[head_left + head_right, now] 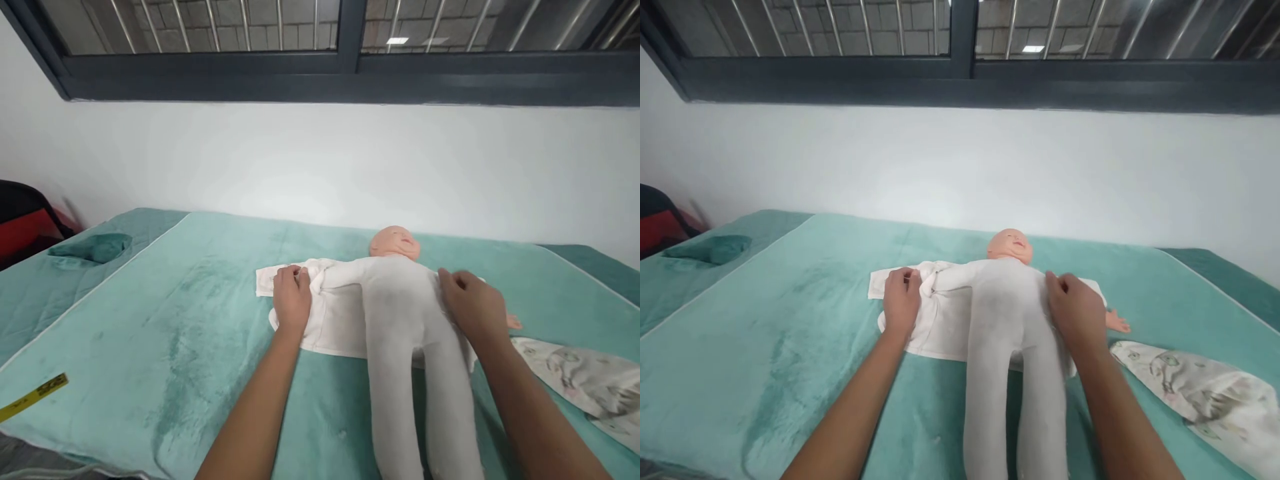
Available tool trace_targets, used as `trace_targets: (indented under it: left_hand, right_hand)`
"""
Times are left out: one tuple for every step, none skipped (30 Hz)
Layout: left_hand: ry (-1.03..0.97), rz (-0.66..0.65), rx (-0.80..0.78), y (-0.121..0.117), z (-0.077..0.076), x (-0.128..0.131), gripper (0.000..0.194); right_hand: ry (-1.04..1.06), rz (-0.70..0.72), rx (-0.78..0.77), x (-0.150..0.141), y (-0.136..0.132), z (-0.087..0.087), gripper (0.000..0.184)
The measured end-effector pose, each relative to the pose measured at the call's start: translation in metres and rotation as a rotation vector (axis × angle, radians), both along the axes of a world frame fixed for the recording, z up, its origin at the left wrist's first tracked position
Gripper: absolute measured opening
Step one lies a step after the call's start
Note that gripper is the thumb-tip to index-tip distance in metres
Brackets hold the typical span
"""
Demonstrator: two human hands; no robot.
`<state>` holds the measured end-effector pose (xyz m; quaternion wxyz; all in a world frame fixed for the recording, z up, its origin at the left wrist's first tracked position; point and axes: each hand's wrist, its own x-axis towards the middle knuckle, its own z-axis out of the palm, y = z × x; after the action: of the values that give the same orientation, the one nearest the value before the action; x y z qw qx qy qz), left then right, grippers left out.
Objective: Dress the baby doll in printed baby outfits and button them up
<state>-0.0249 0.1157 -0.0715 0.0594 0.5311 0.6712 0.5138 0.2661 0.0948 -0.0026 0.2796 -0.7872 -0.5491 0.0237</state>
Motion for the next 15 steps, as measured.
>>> trace_targets:
  left_hand:
    - [-0.010,0.011,-0.024,0.001,-0.001,0.000,0.023]
    - [-0.005,0.018,-0.046,0.002,-0.001,0.000,0.024]
    - [0.019,0.022,-0.066,0.002,-0.002,0.001,0.025]
    - [0.059,0.024,-0.083,0.003,-0.002,0.001,0.026]
    - [0.113,0.020,-0.099,0.003,-0.002,0.002,0.026]
    - [0.170,0.012,-0.110,0.003,-0.003,0.003,0.026]
    - [0.225,0.003,-0.114,0.002,-0.003,0.004,0.026]
    - [0.273,-0.006,-0.107,0.001,-0.003,0.005,0.026]
    - [0.313,-0.014,-0.090,0.001,-0.003,0.006,0.025]
    - [0.343,-0.019,-0.064,0.000,-0.003,0.007,0.024]
    - [0.365,-0.022,-0.034,-0.001,-0.004,0.007,0.023]
    - [0.383,-0.023,-0.005,-0.002,-0.004,0.008,0.023]
    - [0.398,-0.024,0.018,-0.003,-0.005,0.009,0.022]
    - [0.411,-0.024,0.037,-0.003,-0.005,0.010,0.022]
    - [0.422,-0.024,0.050,-0.004,-0.006,0.011,0.022]
  right_hand:
    - [0.072,0.016,-0.042,0.013,-0.008,-0.011,0.036]
    - [0.135,0.032,-0.046,0.021,-0.015,-0.023,0.034]
    - [0.184,0.071,-0.036,0.025,-0.021,-0.032,0.035]
    - [0.242,0.089,-0.024,0.026,-0.027,-0.039,0.038]
    - [0.300,0.097,-0.008,0.024,-0.031,-0.043,0.042]
    - [0.358,0.096,-0.002,0.022,-0.034,-0.044,0.046]
    - [0.414,0.087,-0.006,0.019,-0.036,-0.043,0.049]
    - [0.466,0.082,-0.010,0.016,-0.037,-0.041,0.051]
    - [0.511,0.087,-0.012,0.014,-0.038,-0.038,0.052]
    - [0.553,0.096,-0.010,0.013,-0.038,-0.035,0.051]
    - [0.597,0.107,-0.003,0.013,-0.038,-0.033,0.050]
    - [0.642,0.118,0.012,0.014,-0.037,-0.033,0.048]
    - [0.690,0.136,0.029,0.014,-0.037,-0.033,0.047]
    - [0.739,0.160,0.045,0.014,-0.036,-0.035,0.045]
    - [0.794,0.184,0.064,0.014,-0.035,-0.037,0.043]
